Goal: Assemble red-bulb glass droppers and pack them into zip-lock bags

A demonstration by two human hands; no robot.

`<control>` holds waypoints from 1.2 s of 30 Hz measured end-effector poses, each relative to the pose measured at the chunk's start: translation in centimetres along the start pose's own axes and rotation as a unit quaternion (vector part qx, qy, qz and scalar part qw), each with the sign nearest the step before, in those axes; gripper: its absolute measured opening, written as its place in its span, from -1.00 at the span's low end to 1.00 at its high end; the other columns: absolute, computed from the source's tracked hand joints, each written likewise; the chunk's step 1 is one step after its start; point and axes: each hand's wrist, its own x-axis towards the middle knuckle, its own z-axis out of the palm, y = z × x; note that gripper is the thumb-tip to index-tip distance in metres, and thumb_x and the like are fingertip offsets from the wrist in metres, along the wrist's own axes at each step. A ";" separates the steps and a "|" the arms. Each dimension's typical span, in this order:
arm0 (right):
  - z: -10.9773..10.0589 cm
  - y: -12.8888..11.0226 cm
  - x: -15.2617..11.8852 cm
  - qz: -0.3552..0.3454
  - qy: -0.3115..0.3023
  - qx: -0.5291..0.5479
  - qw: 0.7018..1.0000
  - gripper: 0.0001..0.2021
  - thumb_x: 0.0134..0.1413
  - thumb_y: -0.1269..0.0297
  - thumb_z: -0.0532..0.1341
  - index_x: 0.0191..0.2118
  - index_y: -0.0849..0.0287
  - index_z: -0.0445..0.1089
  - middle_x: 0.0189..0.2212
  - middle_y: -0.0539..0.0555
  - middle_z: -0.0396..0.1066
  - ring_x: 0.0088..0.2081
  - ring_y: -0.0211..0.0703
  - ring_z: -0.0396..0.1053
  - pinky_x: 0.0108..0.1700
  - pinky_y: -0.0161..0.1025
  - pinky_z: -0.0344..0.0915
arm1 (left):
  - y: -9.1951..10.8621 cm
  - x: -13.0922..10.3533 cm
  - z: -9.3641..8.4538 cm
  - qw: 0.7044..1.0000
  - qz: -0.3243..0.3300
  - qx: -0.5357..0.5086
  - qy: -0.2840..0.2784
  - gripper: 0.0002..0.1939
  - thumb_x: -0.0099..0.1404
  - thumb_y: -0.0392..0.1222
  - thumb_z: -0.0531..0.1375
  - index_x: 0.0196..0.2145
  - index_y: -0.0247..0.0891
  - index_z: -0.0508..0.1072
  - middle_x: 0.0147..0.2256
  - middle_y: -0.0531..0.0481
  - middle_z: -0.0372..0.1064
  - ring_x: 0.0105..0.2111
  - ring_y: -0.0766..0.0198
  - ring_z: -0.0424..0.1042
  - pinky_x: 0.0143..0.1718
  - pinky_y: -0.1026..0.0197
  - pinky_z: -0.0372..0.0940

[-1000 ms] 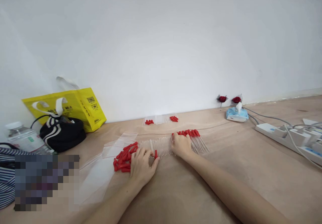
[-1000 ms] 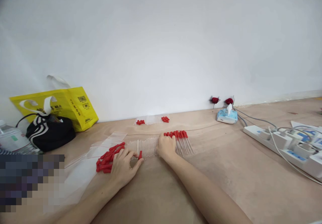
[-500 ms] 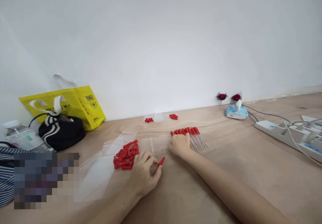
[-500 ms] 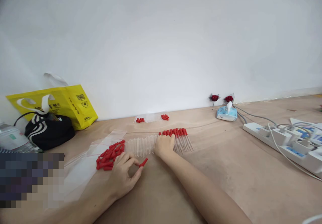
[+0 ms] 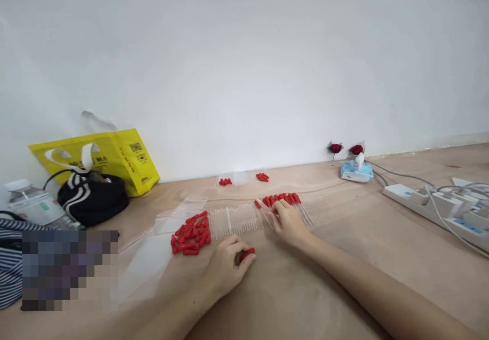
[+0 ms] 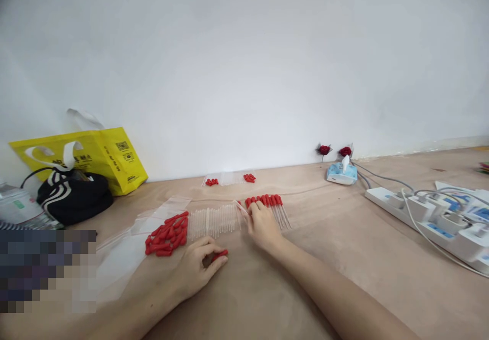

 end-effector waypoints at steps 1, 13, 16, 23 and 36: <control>-0.3 0.7 -0.8 -0.023 0.003 0.031 0.999 -0.84 0.07 0.38 -0.03 -0.42 0.24 0.25 -0.41 0.12 0.32 -0.38 -0.19 0.25 -0.34 -0.29 0.11 | 0.0 0.0 0.1 1.000 0.003 -0.003 0.003 -0.84 0.16 -0.20 0.09 -0.45 -0.24 0.45 -0.46 -0.01 0.32 -0.44 0.24 0.34 -0.39 0.22 0.24; -1.7 -0.1 -5.0 -0.174 -0.097 0.099 0.975 -0.76 0.09 0.45 -0.02 -0.15 0.16 0.29 -0.37 0.08 0.32 -0.34 -0.21 0.23 -0.19 -0.19 0.06 | -0.6 -0.1 0.4 0.999 -0.017 -0.040 0.032 -0.89 0.23 -0.23 0.00 -0.39 -0.23 0.30 -0.41 0.02 0.37 -0.37 0.23 0.36 -0.33 0.21 0.23; -1.6 -0.3 -5.0 -0.180 -0.106 0.090 0.974 -0.75 0.10 0.45 -0.02 -0.15 0.16 0.30 -0.38 0.07 0.33 -0.34 -0.22 0.23 -0.15 -0.17 0.02 | -0.6 -0.1 0.4 0.998 -0.025 -0.049 0.036 -0.89 0.22 -0.22 0.01 -0.39 -0.23 0.30 -0.41 0.02 0.38 -0.37 0.22 0.36 -0.33 0.20 0.24; -1.1 -1.0 -5.0 -0.186 -0.101 0.084 0.974 -0.76 0.10 0.45 -0.04 -0.18 0.17 0.31 -0.41 0.05 0.32 -0.36 -0.24 0.21 -0.17 -0.19 -0.01 | -0.1 0.1 -0.2 0.988 -0.056 -0.139 0.021 -0.86 0.21 -0.20 0.02 -0.35 -0.22 0.35 -0.42 0.05 0.41 -0.40 0.26 0.37 -0.35 0.26 0.25; -2.1 -1.0 -4.5 -0.233 -0.155 0.043 0.959 -0.77 0.08 0.47 -0.04 -0.29 0.20 0.35 -0.47 0.02 0.26 -0.45 -0.30 0.12 -0.24 -0.26 -0.07 | -0.4 -0.1 0.0 0.994 -0.026 -0.108 0.002 -0.83 0.19 -0.22 0.03 -0.39 -0.25 0.40 -0.43 0.01 0.39 -0.40 0.25 0.35 -0.35 0.27 0.21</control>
